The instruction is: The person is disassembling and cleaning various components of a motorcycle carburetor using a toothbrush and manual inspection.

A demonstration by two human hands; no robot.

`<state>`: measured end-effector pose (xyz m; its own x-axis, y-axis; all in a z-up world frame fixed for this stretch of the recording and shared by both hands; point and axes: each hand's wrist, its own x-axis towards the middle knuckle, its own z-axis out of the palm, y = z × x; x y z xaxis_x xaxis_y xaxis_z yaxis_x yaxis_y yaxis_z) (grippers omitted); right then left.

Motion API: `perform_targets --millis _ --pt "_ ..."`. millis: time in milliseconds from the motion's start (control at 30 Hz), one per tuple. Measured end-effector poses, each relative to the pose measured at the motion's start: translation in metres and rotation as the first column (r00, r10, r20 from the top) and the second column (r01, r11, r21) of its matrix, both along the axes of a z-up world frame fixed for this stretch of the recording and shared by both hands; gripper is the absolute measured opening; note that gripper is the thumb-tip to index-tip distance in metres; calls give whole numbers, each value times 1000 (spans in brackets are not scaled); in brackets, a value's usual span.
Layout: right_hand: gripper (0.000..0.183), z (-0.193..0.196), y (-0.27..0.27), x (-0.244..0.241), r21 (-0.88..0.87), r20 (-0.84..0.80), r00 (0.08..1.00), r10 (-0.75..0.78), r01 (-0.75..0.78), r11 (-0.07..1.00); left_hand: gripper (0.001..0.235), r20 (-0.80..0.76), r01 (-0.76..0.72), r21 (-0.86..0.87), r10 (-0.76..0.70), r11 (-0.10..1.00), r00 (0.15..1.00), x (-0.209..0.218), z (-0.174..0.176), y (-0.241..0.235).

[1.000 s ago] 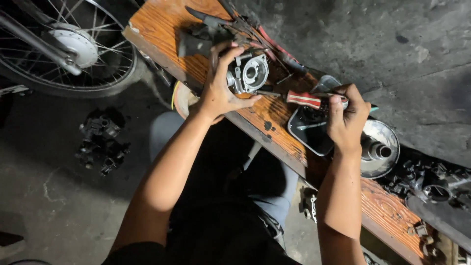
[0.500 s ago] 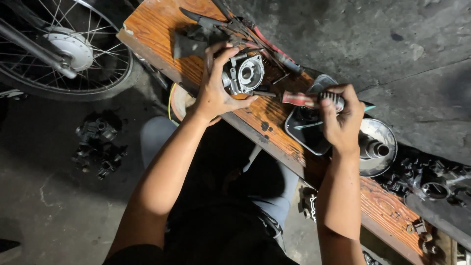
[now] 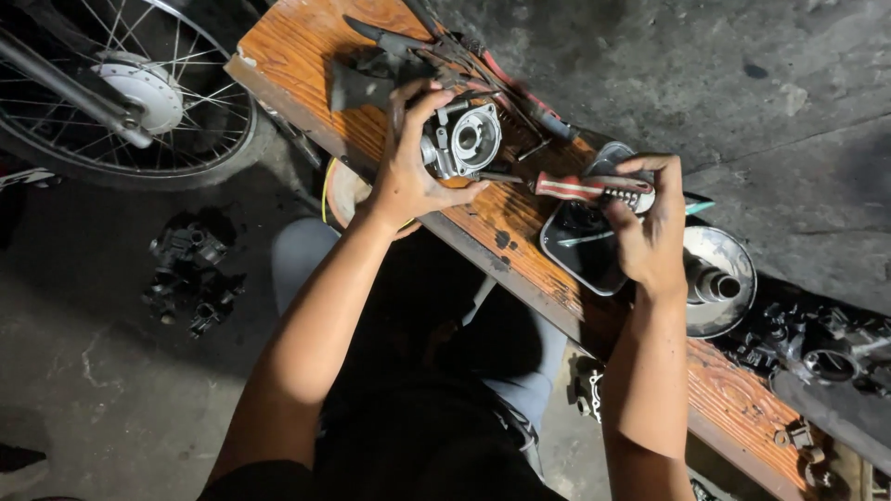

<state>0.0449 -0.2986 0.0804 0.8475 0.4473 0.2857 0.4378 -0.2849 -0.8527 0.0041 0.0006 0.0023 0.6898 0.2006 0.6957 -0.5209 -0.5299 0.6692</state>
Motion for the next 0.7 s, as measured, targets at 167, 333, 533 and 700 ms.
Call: perform_targets --millis 167,333,533,700 --pt "19 -4 -1 3 -103 194 979 -67 88 991 102 -3 0 8 0 1000 1000 -3 3 1" --pt "52 -6 0 -2 112 -111 993 -24 36 993 102 -18 -7 6 7 1000 1000 1 -2 -2" --pt "22 -15 -6 5 1 84 996 -18 18 1000 100 -2 -6 14 6 1000 1000 0 -2 0" --pt "26 -12 -6 3 19 139 989 -54 52 998 99 7 7 11 -7 1000 1000 -1 0 0"
